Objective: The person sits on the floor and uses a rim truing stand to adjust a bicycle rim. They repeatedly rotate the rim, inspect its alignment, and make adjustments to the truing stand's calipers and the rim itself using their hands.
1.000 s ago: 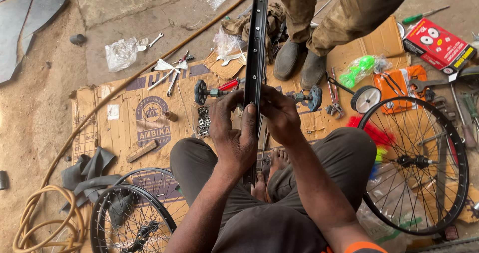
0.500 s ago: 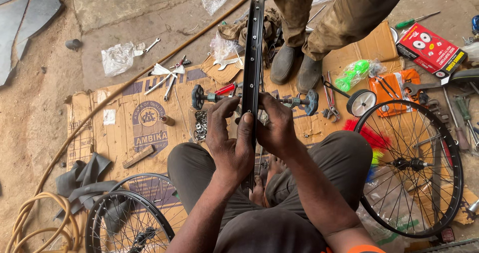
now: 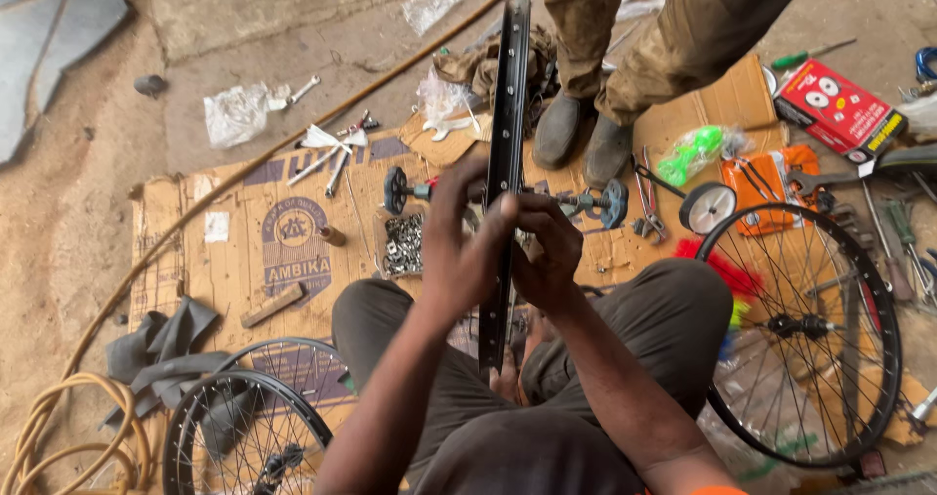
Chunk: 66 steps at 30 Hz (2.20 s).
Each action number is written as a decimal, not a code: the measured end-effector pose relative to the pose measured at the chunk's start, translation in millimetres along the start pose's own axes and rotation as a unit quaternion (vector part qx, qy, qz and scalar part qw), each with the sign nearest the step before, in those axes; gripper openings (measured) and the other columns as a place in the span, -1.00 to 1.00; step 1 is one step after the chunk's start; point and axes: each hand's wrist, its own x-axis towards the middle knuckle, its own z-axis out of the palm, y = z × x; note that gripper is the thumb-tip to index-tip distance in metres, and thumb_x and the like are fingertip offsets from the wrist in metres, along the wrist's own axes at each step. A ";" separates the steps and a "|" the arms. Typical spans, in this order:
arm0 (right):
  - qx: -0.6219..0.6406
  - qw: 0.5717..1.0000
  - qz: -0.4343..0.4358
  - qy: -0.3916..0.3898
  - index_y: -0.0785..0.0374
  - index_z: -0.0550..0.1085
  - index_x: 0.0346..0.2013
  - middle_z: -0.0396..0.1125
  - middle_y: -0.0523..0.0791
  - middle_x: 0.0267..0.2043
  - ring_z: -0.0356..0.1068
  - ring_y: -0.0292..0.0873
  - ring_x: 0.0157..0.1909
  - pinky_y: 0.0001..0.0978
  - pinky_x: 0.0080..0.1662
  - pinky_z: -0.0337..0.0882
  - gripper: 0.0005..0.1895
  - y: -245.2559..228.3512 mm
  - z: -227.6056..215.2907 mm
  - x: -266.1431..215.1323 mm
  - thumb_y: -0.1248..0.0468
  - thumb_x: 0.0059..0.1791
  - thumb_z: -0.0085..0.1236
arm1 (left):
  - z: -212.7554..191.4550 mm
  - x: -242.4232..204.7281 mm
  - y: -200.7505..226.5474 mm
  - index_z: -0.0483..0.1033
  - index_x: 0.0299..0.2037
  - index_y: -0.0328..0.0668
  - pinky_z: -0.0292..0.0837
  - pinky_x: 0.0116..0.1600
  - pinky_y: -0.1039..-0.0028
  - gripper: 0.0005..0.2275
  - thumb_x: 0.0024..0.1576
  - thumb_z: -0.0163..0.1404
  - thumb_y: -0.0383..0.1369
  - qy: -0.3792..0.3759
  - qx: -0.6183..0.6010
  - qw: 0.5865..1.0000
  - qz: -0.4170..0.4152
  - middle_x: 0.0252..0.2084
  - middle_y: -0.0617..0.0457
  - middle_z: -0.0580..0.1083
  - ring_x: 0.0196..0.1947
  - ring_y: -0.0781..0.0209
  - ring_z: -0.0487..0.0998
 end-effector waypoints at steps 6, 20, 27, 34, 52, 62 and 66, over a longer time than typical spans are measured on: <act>0.074 0.988 0.018 0.137 0.29 0.45 -0.12 0.38 0.01 0.09 0.38 -0.15 0.05 -0.33 0.12 0.42 -0.92 6.1 6.6 -32.4 0.40 0.10 0.17 | 28.8 150.8 -81.6 0.34 0.27 -0.44 0.55 0.14 0.23 -0.36 0.10 0.10 -0.08 -0.033 -0.138 0.988 -0.058 0.12 -0.23 0.52 0.06 -0.02 0.59; -0.245 0.951 0.188 0.018 0.43 0.48 -0.25 0.42 0.05 -0.02 0.48 -0.01 -0.16 -0.20 -0.10 0.49 -0.83 168.0 -52.3 -17.8 0.35 -0.02 0.22 | 32.9 94.8 -88.8 0.27 0.42 -0.31 0.48 0.24 0.16 -0.31 0.13 0.03 -0.03 -0.020 -0.167 0.986 0.015 0.22 -0.25 0.49 0.15 -0.05 0.55; -0.345 0.928 0.127 -0.051 0.38 0.54 -0.32 0.48 0.03 -0.15 0.48 0.03 -0.16 -0.08 -0.01 0.42 -0.90 176.3 -55.5 -17.2 0.37 -0.03 0.25 | -13.4 -158.5 -190.1 0.56 -0.07 -0.35 0.19 -0.53 0.55 -0.55 0.26 -0.16 -0.04 0.001 -0.284 0.910 -0.301 -0.34 0.05 0.48 -0.59 0.37 0.35; -0.293 0.932 0.206 -0.062 0.40 0.55 -0.28 0.48 0.04 -0.18 0.50 -0.01 -0.21 -0.25 -0.16 0.46 -0.84 165.1 -54.5 -10.1 0.31 0.00 0.28 | -0.2 -163.2 -303.8 0.55 -0.23 -0.33 0.25 -0.52 0.51 -0.83 0.21 0.07 -0.34 0.123 -0.173 0.901 -0.379 -0.52 0.15 0.40 -0.63 0.42 0.32; -0.287 0.935 0.196 -0.079 0.41 0.52 -0.20 0.47 0.06 -0.12 0.51 0.01 -0.14 -0.21 -0.11 0.47 -0.87 167.3 -58.2 -5.6 0.41 -0.02 0.19 | -2.7 -143.8 -307.8 0.61 -0.19 -0.36 0.52 -0.08 0.30 -0.77 0.12 0.13 -0.29 0.068 0.086 0.922 -0.371 -0.30 -0.15 0.63 -0.27 0.02 0.65; -0.256 0.940 0.207 -0.091 0.43 0.51 -0.26 0.46 0.04 -0.08 0.51 -0.04 -0.12 -0.22 -0.11 0.50 -0.84 166.8 -63.6 -13.5 0.39 -0.03 0.32 | -3.1 -137.5 -347.9 0.62 -0.14 -0.31 0.54 0.02 0.30 -0.76 0.11 0.13 -0.29 -0.041 0.181 0.927 -0.327 -0.16 -0.15 0.63 -0.14 0.01 0.67; -0.241 0.950 0.178 -0.089 0.42 0.49 -0.33 0.46 0.04 -0.05 0.53 -0.06 -0.08 -0.26 -0.09 0.56 -0.82 162.6 -63.6 -8.7 0.38 -0.02 0.36 | -1.6 -108.0 -365.7 0.61 -0.11 -0.33 0.52 0.03 0.22 -0.74 0.09 0.12 -0.30 -0.086 0.242 0.917 -0.305 -0.15 -0.20 0.61 -0.12 -0.10 0.64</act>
